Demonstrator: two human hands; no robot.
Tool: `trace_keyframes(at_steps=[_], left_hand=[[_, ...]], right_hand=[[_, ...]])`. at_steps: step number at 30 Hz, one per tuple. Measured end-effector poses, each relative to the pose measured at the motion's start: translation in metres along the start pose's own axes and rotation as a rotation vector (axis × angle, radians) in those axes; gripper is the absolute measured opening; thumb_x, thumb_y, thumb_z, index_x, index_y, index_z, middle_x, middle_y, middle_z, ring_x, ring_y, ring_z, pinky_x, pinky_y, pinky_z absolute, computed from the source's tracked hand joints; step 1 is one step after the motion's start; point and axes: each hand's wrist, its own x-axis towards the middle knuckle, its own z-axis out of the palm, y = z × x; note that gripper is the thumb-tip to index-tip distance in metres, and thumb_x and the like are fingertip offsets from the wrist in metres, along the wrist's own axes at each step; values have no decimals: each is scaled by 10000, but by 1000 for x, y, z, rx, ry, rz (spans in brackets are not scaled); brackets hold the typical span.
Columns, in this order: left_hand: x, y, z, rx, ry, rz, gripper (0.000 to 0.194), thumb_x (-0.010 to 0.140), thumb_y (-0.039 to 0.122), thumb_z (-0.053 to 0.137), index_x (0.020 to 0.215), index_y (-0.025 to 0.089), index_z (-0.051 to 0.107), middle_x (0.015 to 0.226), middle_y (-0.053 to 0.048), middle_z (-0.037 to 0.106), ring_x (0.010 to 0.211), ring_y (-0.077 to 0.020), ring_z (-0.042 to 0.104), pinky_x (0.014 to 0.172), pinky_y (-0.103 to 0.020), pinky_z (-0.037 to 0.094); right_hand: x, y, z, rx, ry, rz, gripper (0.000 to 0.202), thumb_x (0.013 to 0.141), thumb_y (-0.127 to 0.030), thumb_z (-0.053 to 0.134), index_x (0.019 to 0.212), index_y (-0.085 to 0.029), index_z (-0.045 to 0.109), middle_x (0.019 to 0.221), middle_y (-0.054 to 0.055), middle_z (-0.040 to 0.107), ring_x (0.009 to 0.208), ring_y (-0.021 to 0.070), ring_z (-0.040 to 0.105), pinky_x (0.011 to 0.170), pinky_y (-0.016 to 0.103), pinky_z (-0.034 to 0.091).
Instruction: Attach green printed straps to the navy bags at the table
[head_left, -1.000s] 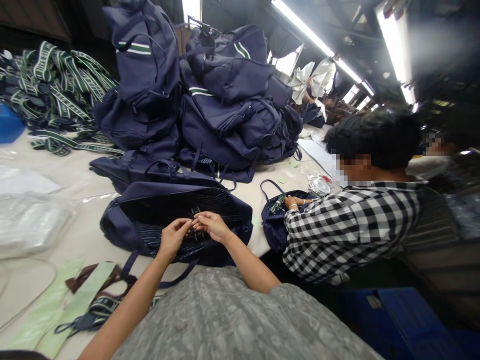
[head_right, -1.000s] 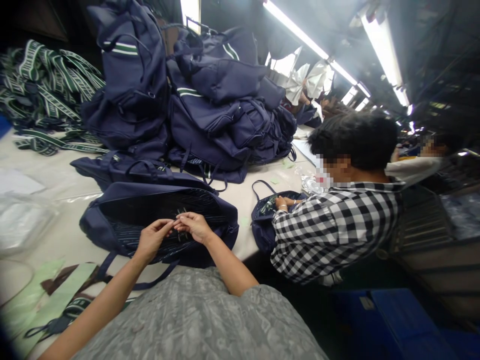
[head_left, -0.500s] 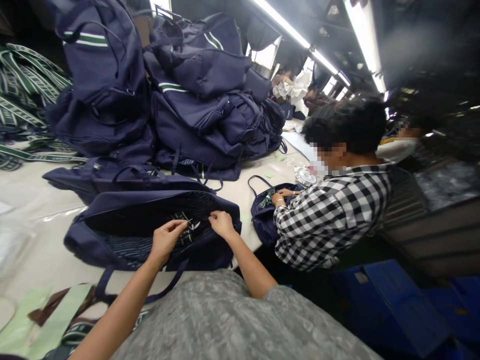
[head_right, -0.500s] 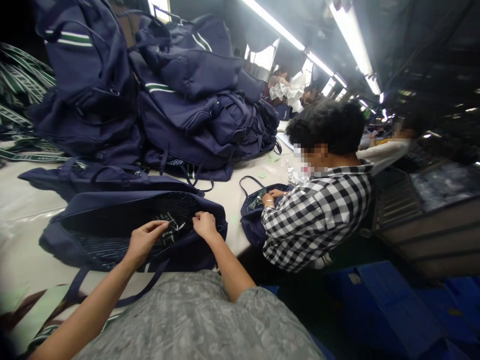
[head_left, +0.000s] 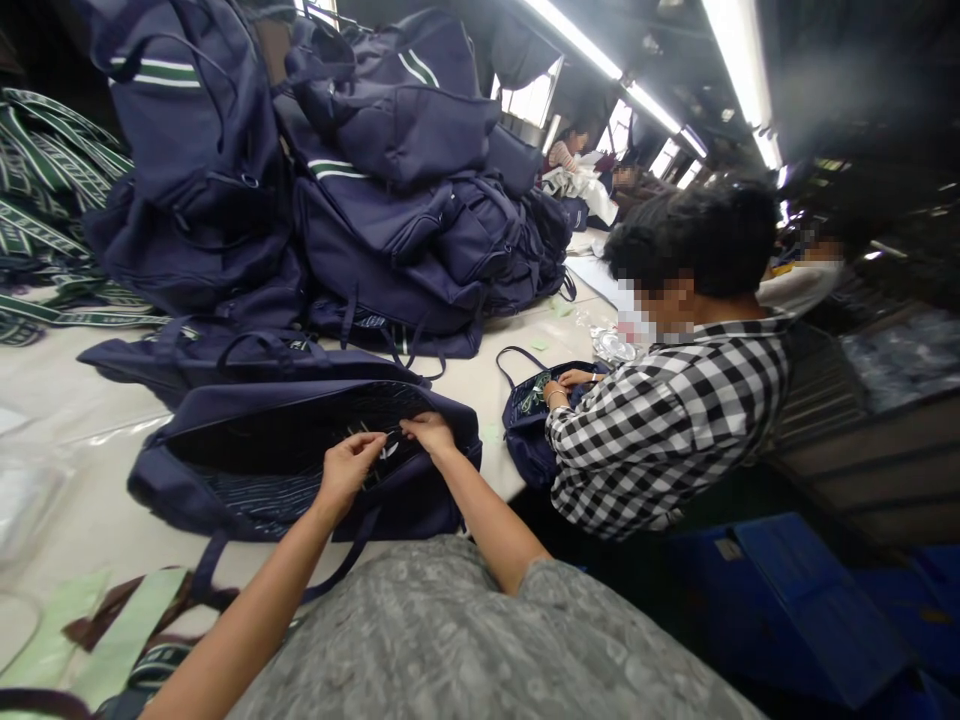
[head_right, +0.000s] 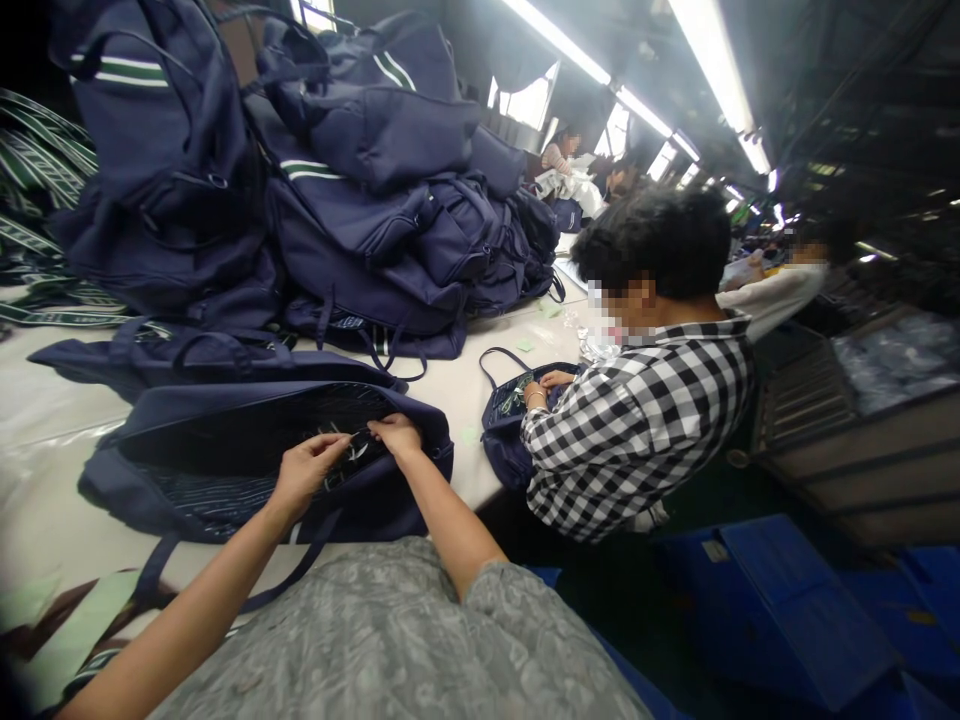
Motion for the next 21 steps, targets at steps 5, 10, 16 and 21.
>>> trace_keyframes(at_steps=[5,10,16,21], left_hand=[[0,1,-1,21,10,-1,470,584,517,740,848,129,741,714,-68,694,664,-180,598,600,-270,446],[6,3,3,30,20,-1,463,571,512,748,834,131,745,718,-76,700,658,-185,600,606,-282,462],[11,8,9,59,22,-8,430,576,491,731,818,136,744,774,-88,722,711,-205,619,673,-305,476],[17,9,6,191,16,20,433,613,509,684,826,137,738,731,-78,712,684,-205,614,644,-297,444]], right_hand=[[5,4,2,60,-5,15,168,748,-297,708,646,-167,681,600,-16,650,555,97,584,604,190,456],[6,3,3,124,-15,34,178,698,-284,756,622,-161,650,578,-29,621,547,97,557,581,195,442],[6,0,4,183,-32,60,157,703,-225,747,607,-153,646,555,-23,618,543,104,573,577,198,454],[-11,9,8,84,40,-29,49,742,-232,703,752,-184,705,664,-5,699,634,130,656,635,206,488]])
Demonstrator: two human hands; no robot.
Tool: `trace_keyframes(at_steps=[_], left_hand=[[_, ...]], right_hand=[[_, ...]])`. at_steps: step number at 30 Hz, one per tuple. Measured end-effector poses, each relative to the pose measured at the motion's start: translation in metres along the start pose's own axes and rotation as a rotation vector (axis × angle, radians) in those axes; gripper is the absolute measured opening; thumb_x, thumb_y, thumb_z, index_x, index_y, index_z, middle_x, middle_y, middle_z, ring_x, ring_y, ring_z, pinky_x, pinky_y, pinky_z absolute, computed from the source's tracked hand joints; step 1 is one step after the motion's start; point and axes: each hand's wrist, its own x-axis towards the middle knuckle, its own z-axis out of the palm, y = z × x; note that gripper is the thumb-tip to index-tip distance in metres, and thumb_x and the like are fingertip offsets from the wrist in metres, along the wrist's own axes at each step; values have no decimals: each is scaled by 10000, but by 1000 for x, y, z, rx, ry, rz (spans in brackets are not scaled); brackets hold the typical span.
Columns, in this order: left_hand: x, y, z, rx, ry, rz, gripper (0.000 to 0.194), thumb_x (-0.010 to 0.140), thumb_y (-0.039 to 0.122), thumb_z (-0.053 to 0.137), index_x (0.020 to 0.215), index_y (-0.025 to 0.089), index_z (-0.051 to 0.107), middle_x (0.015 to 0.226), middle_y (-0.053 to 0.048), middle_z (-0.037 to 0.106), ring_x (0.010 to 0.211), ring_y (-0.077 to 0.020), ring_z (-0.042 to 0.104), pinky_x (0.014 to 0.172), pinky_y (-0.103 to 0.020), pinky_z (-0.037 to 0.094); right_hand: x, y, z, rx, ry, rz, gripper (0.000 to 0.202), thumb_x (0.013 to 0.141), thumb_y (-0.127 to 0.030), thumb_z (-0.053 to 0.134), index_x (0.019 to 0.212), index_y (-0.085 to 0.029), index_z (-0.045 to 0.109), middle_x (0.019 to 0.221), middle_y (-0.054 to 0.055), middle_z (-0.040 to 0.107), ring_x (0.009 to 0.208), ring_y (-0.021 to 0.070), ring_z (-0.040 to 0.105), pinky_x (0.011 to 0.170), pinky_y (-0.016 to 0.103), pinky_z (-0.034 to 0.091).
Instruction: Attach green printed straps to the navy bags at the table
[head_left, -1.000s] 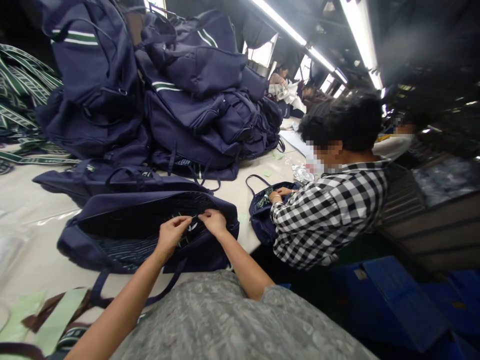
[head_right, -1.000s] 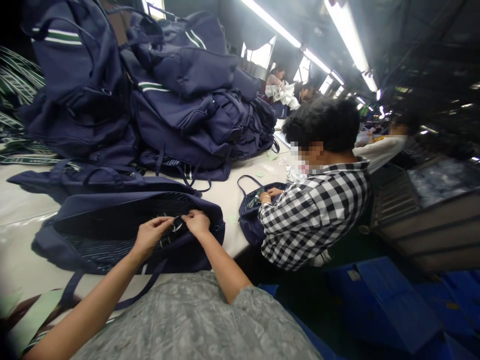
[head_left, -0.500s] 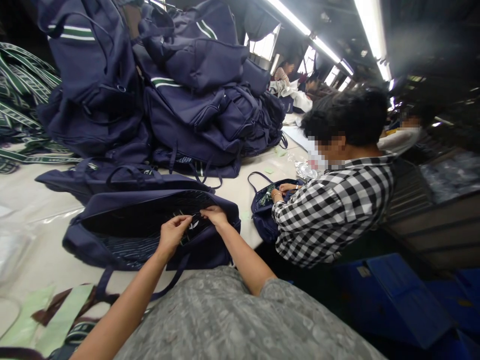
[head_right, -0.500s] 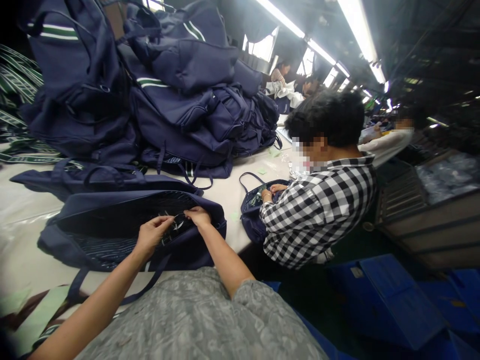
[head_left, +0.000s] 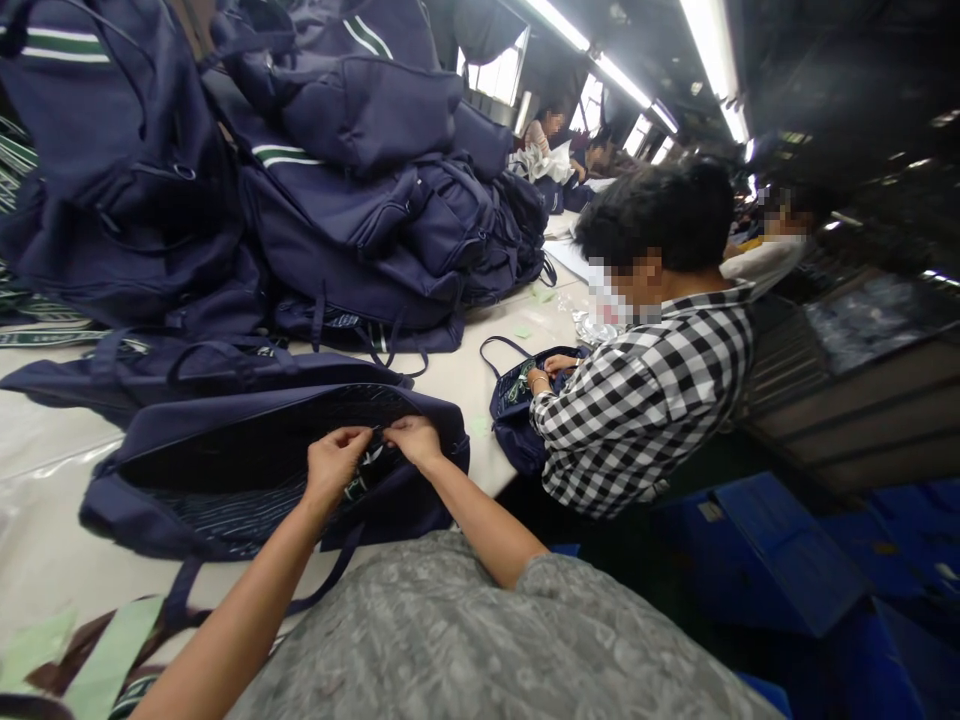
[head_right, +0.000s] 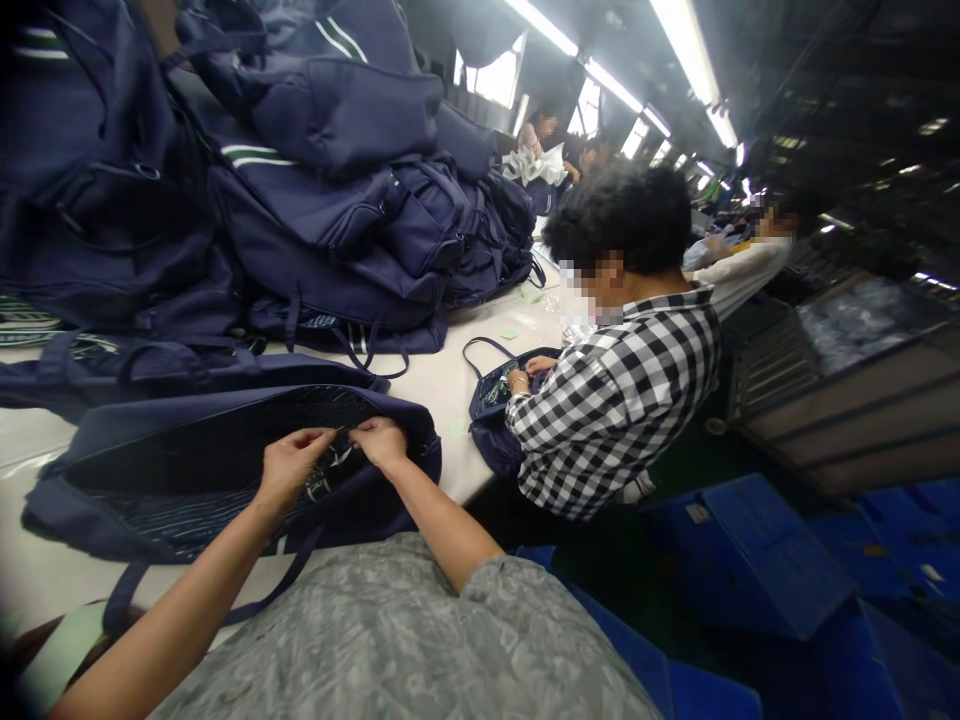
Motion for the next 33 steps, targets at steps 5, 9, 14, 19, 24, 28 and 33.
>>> trace_keyframes(at_steps=[5,9,14,19,24,28,33], left_hand=[[2,4,-2,286,5,99,354,668,489,613,778,177,738,656,-60,684,641,-213,611,595,-298,397],[-1,7,-1,395,4,131,325,703,478,584,790,206,740,676,-58,693,668,-220,629,605,-294,392],[-3,8,-1,465,8,150,324,715,480,579,805,218,748,705,-67,707,696,-237,639,601,-293,390],[-4,8,-1,536,-9,157,331,737,476,571,847,224,756,747,-71,718,726,-248,646,604,-296,384],[-5,11,1,589,-7,176,325,739,474,577,850,233,763,760,-77,726,718,-256,642,589,-297,372],[-5,14,3,585,4,172,320,723,466,584,834,227,766,751,-85,723,704,-261,629,593,-307,369],[-2,9,8,181,-27,46,291,591,454,680,699,192,748,736,-93,715,712,-242,608,632,-314,410]], right_hand=[[-20,2,-3,-248,101,-134,90,760,-284,682,813,-221,718,741,1,734,733,150,691,681,211,491],[-27,-3,-6,-366,134,-172,103,769,-309,673,816,-228,717,788,7,745,752,152,698,688,213,483],[-34,-9,-7,-445,138,-183,104,792,-323,656,825,-246,718,817,4,749,809,159,703,728,221,485],[-39,-12,-8,-505,146,-215,114,813,-336,637,824,-253,714,822,1,750,826,166,704,747,229,484],[-43,-12,-7,-550,165,-264,98,824,-319,632,836,-262,710,836,0,751,831,167,701,762,232,478],[-44,-10,-5,-611,177,-308,115,846,-318,607,855,-260,707,849,14,748,822,178,697,753,241,470],[-45,-7,-4,-681,191,-359,131,868,-301,574,857,-255,696,849,22,740,802,182,684,733,245,444]])
